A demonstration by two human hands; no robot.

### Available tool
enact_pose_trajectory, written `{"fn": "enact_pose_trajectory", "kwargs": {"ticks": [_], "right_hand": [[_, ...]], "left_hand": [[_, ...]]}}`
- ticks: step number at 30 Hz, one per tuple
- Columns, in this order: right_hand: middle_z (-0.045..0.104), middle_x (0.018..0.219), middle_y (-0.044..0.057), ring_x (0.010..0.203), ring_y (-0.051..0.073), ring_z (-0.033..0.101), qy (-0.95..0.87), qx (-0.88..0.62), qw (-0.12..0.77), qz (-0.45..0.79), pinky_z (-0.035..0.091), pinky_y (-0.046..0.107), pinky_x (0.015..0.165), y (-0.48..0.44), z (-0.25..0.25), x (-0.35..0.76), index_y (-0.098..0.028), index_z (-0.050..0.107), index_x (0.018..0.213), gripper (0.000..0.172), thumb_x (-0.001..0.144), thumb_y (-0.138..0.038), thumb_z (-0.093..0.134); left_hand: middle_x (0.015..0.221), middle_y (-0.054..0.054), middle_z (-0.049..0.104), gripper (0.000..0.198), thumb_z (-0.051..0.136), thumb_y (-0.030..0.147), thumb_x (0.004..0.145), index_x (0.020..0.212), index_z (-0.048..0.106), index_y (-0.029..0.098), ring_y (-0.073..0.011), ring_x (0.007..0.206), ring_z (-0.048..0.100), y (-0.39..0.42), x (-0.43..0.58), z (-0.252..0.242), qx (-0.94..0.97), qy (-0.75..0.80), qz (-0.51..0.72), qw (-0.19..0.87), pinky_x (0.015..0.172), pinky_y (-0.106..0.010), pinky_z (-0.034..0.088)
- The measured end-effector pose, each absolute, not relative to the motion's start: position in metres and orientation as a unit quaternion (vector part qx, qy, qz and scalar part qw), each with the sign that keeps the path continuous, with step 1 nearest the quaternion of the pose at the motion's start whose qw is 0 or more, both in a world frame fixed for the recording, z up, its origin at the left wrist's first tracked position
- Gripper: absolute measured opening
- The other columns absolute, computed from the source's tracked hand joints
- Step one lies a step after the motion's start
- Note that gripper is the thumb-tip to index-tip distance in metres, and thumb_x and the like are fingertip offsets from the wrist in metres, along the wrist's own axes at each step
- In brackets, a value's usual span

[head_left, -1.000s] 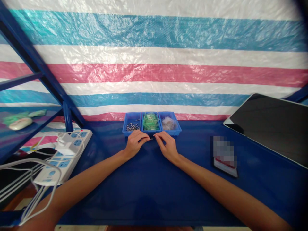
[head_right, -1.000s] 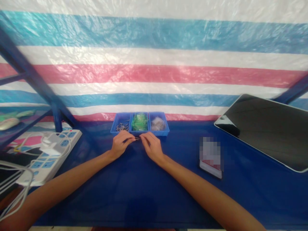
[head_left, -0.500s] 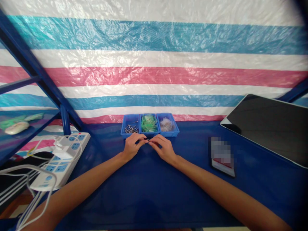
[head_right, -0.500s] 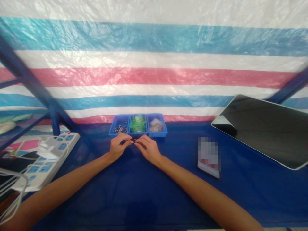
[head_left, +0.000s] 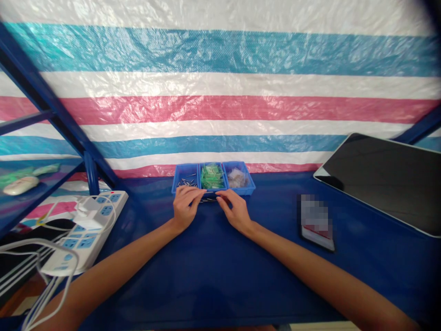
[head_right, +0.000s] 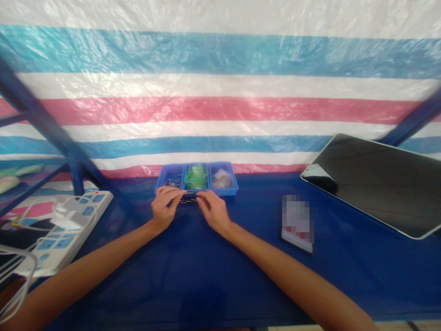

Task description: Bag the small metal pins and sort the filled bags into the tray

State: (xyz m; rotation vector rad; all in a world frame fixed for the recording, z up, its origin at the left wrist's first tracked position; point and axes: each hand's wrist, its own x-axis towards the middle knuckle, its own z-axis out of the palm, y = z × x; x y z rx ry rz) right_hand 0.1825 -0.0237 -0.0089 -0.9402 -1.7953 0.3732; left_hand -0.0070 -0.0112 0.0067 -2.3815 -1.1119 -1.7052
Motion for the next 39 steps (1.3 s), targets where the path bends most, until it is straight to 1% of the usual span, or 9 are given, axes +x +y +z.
{"fn": "enact_pose_trajectory", "kwargs": {"ticks": [2, 4, 9, 12, 16, 20, 29, 34, 39], "right_hand": [[0.061, 0.083, 0.004, 0.075, 0.016, 0.058, -0.747, -0.398, 0.509, 0.158, 0.047, 0.029, 0.073, -0.024, -0.009, 0.183, -0.019, 0.061, 0.104, 0.021, 0.093, -0.028, 0.046], [0.061, 0.084, 0.004, 0.077, 0.016, 0.058, -0.751, -0.397, 0.504, 0.157, 0.047, 0.028, 0.075, -0.024, -0.009, 0.183, -0.019, 0.062, 0.102, 0.020, 0.093, -0.027, 0.046], [0.062, 0.088, 0.005, 0.082, 0.016, 0.059, -0.765, -0.409, 0.478, 0.135, 0.046, 0.027, 0.078, -0.022, -0.012, 0.183, -0.019, 0.064, 0.098, 0.020, 0.092, -0.023, 0.045], [0.062, 0.092, 0.005, 0.080, 0.016, 0.059, -0.777, -0.449, 0.428, 0.108, 0.047, 0.026, 0.075, -0.019, -0.016, 0.182, -0.020, 0.065, 0.099, 0.022, 0.091, -0.020, 0.046], [0.062, 0.096, 0.005, 0.081, 0.015, 0.060, -0.795, -0.507, 0.324, 0.074, 0.047, 0.025, 0.074, -0.018, -0.018, 0.181, -0.021, 0.066, 0.104, 0.024, 0.089, -0.021, 0.047], [0.061, 0.099, 0.004, 0.084, 0.016, 0.061, -0.794, -0.551, 0.252, 0.054, 0.046, 0.025, 0.072, -0.019, -0.016, 0.180, -0.022, 0.066, 0.100, 0.021, 0.090, -0.024, 0.048], [0.061, 0.094, 0.003, 0.077, 0.015, 0.061, -0.778, -0.599, 0.190, 0.027, 0.041, 0.025, 0.064, -0.020, -0.012, 0.178, -0.022, 0.062, 0.091, 0.019, 0.093, -0.029, 0.045], [0.060, 0.097, 0.004, 0.076, 0.015, 0.061, -0.777, -0.609, 0.157, 0.015, 0.040, 0.025, 0.061, -0.019, -0.013, 0.176, -0.021, 0.060, 0.093, 0.019, 0.094, -0.026, 0.042], [0.060, 0.097, 0.004, 0.075, 0.015, 0.060, -0.779, -0.609, 0.151, 0.011, 0.037, 0.025, 0.058, -0.018, -0.014, 0.176, -0.020, 0.058, 0.094, 0.018, 0.095, -0.026, 0.041]], "left_hand": [[0.093, -0.002, 0.070, 0.015, 0.057, 0.023, 0.087, 0.095, 0.069, 0.023, -0.0179, 0.094, 0.062, -0.007, -0.009, 0.009, -0.709, -0.435, -0.554, 0.044, 0.096, -0.040, 0.036], [0.100, -0.003, 0.069, 0.018, 0.054, 0.028, 0.089, 0.099, 0.068, 0.024, -0.0189, 0.104, 0.058, -0.003, -0.011, 0.011, -0.664, -0.506, -0.549, 0.050, 0.100, -0.040, 0.033], [0.115, -0.005, 0.063, 0.026, 0.051, 0.029, 0.090, 0.113, 0.061, 0.023, -0.0205, 0.118, 0.050, 0.004, -0.011, 0.010, -0.653, -0.527, -0.542, 0.043, 0.106, -0.041, 0.030], [0.112, -0.004, 0.064, 0.022, 0.050, 0.027, 0.090, 0.108, 0.062, 0.022, -0.0201, 0.116, 0.051, 0.002, -0.010, 0.008, -0.672, -0.501, -0.544, 0.037, 0.107, -0.042, 0.030], [0.104, -0.004, 0.064, 0.015, 0.052, 0.026, 0.089, 0.096, 0.064, 0.022, -0.0198, 0.110, 0.053, -0.001, -0.008, 0.008, -0.688, -0.480, -0.543, 0.040, 0.103, -0.040, 0.034], [0.098, -0.004, 0.064, 0.013, 0.052, 0.024, 0.088, 0.089, 0.065, 0.021, -0.0192, 0.106, 0.054, -0.002, -0.007, 0.007, -0.706, -0.459, -0.537, 0.042, 0.099, -0.039, 0.036], [0.096, -0.003, 0.061, 0.017, 0.048, 0.022, 0.090, 0.087, 0.064, 0.021, -0.0180, 0.100, 0.054, -0.005, -0.006, 0.009, -0.745, -0.434, -0.506, -0.002, 0.092, -0.036, 0.039], [0.096, -0.004, 0.061, 0.017, 0.047, 0.022, 0.090, 0.088, 0.064, 0.021, -0.0182, 0.100, 0.054, -0.005, -0.005, 0.009, -0.760, -0.425, -0.492, -0.008, 0.094, -0.037, 0.038], [0.098, -0.004, 0.061, 0.015, 0.048, 0.020, 0.090, 0.089, 0.063, 0.021, -0.0182, 0.101, 0.054, -0.005, -0.004, 0.008, -0.772, -0.420, -0.477, -0.012, 0.094, -0.037, 0.038]]}}
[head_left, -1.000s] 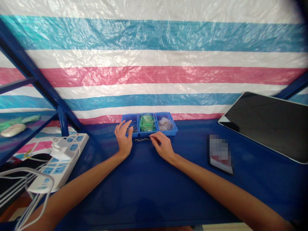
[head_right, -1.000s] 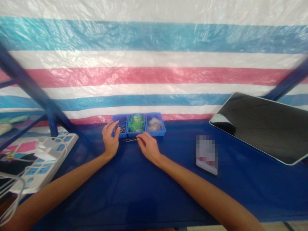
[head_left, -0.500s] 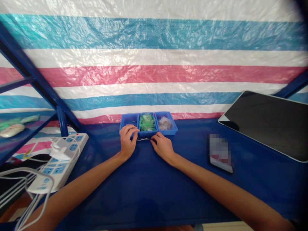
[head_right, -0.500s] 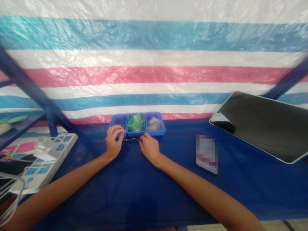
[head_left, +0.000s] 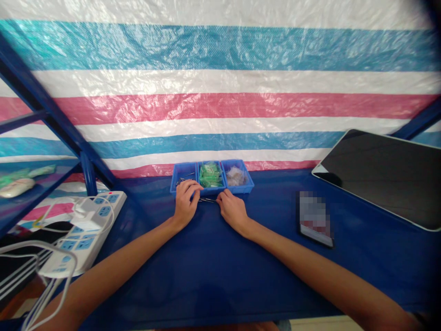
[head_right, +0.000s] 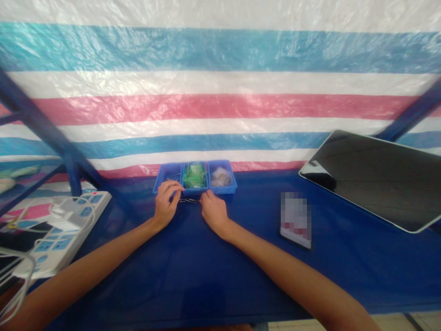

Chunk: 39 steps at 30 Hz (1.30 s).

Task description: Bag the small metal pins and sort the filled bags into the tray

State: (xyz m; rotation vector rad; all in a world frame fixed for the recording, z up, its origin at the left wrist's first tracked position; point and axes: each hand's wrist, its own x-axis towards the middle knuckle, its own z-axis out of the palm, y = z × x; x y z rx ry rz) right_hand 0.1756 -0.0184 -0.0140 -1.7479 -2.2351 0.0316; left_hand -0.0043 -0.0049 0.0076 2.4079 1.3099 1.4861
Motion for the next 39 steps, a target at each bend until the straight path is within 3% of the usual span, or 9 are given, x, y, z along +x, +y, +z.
{"fn": "enact_pose_trajectory", "kwargs": {"ticks": [13, 25, 39], "right_hand": [[0.058, 0.096, 0.003, 0.074, 0.013, 0.058, -0.780, -0.572, 0.250, 0.045, 0.039, 0.023, 0.061, -0.0224, -0.0078, 0.1772, -0.021, 0.056, 0.094, 0.020, 0.097, -0.027, 0.037], [0.060, 0.092, 0.004, 0.084, 0.015, 0.058, -0.785, -0.486, 0.369, 0.103, 0.044, 0.024, 0.076, -0.0218, -0.0090, 0.1798, -0.019, 0.056, 0.098, 0.021, 0.096, -0.028, 0.037], [0.061, 0.088, 0.005, 0.081, 0.015, 0.057, -0.783, -0.447, 0.415, 0.123, 0.044, 0.025, 0.076, -0.0232, -0.0061, 0.1808, -0.019, 0.059, 0.092, 0.023, 0.095, -0.029, 0.038]], "left_hand": [[0.099, -0.004, 0.062, 0.010, 0.058, 0.027, 0.085, 0.088, 0.066, 0.022, -0.0201, 0.104, 0.053, -0.0044, -0.0017, 0.0046, 0.795, 0.409, 0.448, -0.013, 0.096, -0.041, 0.037], [0.098, -0.004, 0.062, 0.014, 0.055, 0.028, 0.087, 0.080, 0.063, 0.020, -0.0196, 0.108, 0.050, -0.0031, -0.0017, 0.0034, 0.814, 0.392, 0.428, 0.009, 0.098, -0.040, 0.036], [0.095, -0.005, 0.064, 0.012, 0.053, 0.027, 0.088, 0.089, 0.062, 0.020, -0.0193, 0.102, 0.054, -0.0032, -0.0016, 0.0066, 0.814, 0.369, 0.447, 0.035, 0.095, -0.040, 0.040]]}}
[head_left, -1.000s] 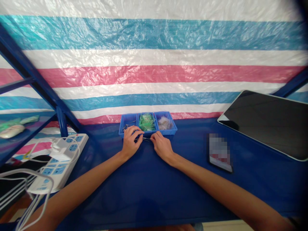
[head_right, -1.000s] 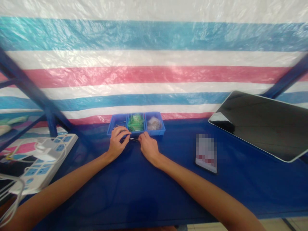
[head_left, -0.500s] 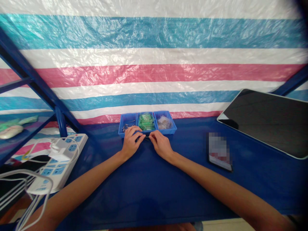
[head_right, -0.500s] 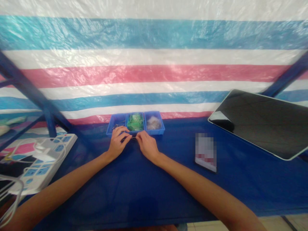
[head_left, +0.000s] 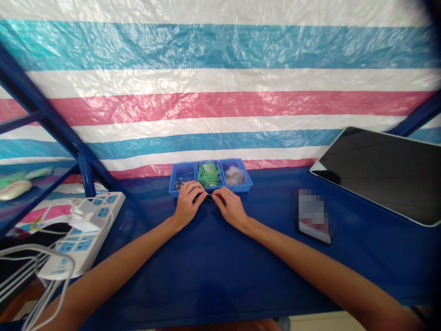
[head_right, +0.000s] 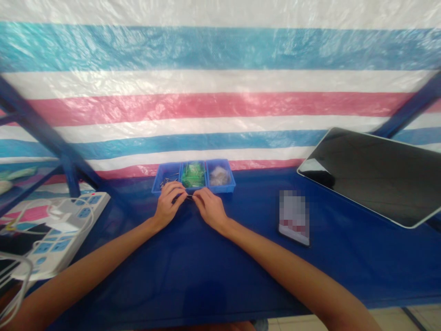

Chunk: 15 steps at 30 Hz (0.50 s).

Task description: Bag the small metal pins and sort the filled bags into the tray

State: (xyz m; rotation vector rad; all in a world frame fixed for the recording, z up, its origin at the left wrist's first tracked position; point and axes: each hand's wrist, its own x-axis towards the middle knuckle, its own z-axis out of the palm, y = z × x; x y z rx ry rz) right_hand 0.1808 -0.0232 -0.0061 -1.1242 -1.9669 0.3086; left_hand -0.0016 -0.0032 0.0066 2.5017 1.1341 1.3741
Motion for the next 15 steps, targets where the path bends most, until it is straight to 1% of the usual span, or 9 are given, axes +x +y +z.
{"fn": "enact_pose_trajectory", "kwargs": {"ticks": [6, 15], "right_hand": [[0.061, 0.086, 0.005, 0.082, 0.016, 0.058, -0.767, -0.452, 0.434, 0.137, 0.045, 0.026, 0.078, -0.0225, -0.0065, 0.1811, -0.019, 0.059, 0.091, 0.024, 0.095, -0.030, 0.038], [0.060, 0.084, 0.005, 0.081, 0.016, 0.057, -0.765, -0.443, 0.444, 0.147, 0.045, 0.026, 0.079, -0.0215, -0.0059, 0.1824, -0.019, 0.059, 0.086, 0.028, 0.096, -0.032, 0.036]], "left_hand": [[0.096, -0.006, 0.064, 0.014, 0.051, 0.029, 0.089, 0.093, 0.062, 0.020, -0.0205, 0.103, 0.054, -0.0040, -0.0009, 0.0071, 0.821, 0.358, 0.442, 0.047, 0.095, -0.041, 0.041], [0.096, -0.006, 0.063, 0.014, 0.052, 0.028, 0.089, 0.093, 0.062, 0.020, -0.0195, 0.102, 0.054, -0.0030, -0.0013, 0.0060, 0.828, 0.349, 0.437, 0.044, 0.095, -0.040, 0.042]]}}
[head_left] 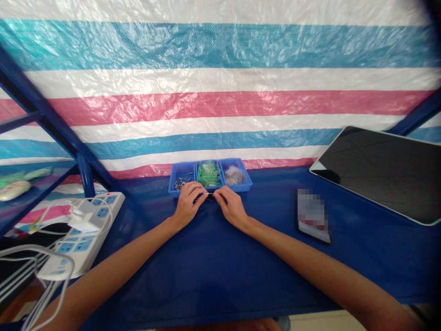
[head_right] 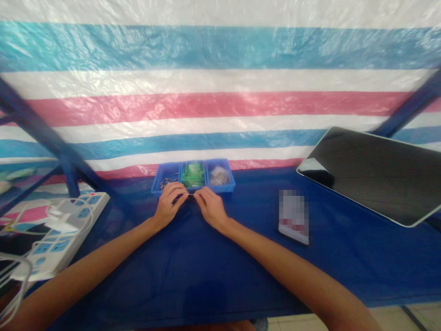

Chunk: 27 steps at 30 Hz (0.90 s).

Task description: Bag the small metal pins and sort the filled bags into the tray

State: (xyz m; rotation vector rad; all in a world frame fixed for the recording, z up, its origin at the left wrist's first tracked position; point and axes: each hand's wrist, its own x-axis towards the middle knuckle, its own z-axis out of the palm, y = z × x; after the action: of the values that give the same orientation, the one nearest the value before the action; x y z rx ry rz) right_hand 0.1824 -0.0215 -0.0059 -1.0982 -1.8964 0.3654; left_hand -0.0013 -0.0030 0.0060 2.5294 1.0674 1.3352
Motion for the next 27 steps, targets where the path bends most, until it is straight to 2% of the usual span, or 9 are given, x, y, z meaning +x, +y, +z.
{"fn": "enact_pose_trajectory", "kwargs": {"ticks": [5, 12, 16, 27], "right_hand": [[0.059, 0.081, 0.004, 0.078, 0.016, 0.056, -0.762, -0.440, 0.449, 0.156, 0.045, 0.026, 0.075, -0.0207, -0.0063, 0.1830, -0.019, 0.058, 0.084, 0.030, 0.097, -0.033, 0.035], [0.061, 0.085, 0.005, 0.080, 0.016, 0.057, -0.761, -0.431, 0.456, 0.165, 0.045, 0.026, 0.078, -0.0228, -0.0044, 0.1829, -0.019, 0.059, 0.091, 0.026, 0.096, -0.033, 0.037], [0.061, 0.085, 0.004, 0.075, 0.015, 0.057, -0.755, -0.431, 0.465, 0.168, 0.046, 0.025, 0.074, -0.0231, -0.0064, 0.1826, -0.019, 0.058, 0.098, 0.023, 0.093, -0.035, 0.043], [0.059, 0.081, 0.003, 0.074, 0.015, 0.056, -0.752, -0.410, 0.485, 0.173, 0.045, 0.026, 0.073, -0.0239, -0.0078, 0.1825, -0.019, 0.058, 0.089, 0.021, 0.094, -0.031, 0.042]], "left_hand": [[0.099, -0.007, 0.063, 0.017, 0.053, 0.029, 0.089, 0.101, 0.060, 0.020, -0.0201, 0.102, 0.056, -0.0016, -0.0022, 0.0043, 0.823, 0.342, 0.452, 0.045, 0.094, -0.040, 0.044], [0.096, -0.006, 0.063, 0.009, 0.054, 0.023, 0.088, 0.094, 0.060, 0.020, -0.0188, 0.100, 0.055, -0.0006, -0.0023, 0.0040, 0.828, 0.330, 0.451, 0.050, 0.093, -0.038, 0.044], [0.094, -0.006, 0.063, 0.009, 0.054, 0.024, 0.088, 0.091, 0.061, 0.020, -0.0188, 0.099, 0.055, -0.0004, -0.0025, 0.0044, 0.822, 0.333, 0.458, 0.055, 0.092, -0.038, 0.043], [0.094, -0.006, 0.062, 0.011, 0.053, 0.025, 0.089, 0.084, 0.062, 0.018, -0.0185, 0.098, 0.054, -0.0016, -0.0032, 0.0041, 0.822, 0.340, 0.454, 0.058, 0.092, -0.037, 0.043]]}}
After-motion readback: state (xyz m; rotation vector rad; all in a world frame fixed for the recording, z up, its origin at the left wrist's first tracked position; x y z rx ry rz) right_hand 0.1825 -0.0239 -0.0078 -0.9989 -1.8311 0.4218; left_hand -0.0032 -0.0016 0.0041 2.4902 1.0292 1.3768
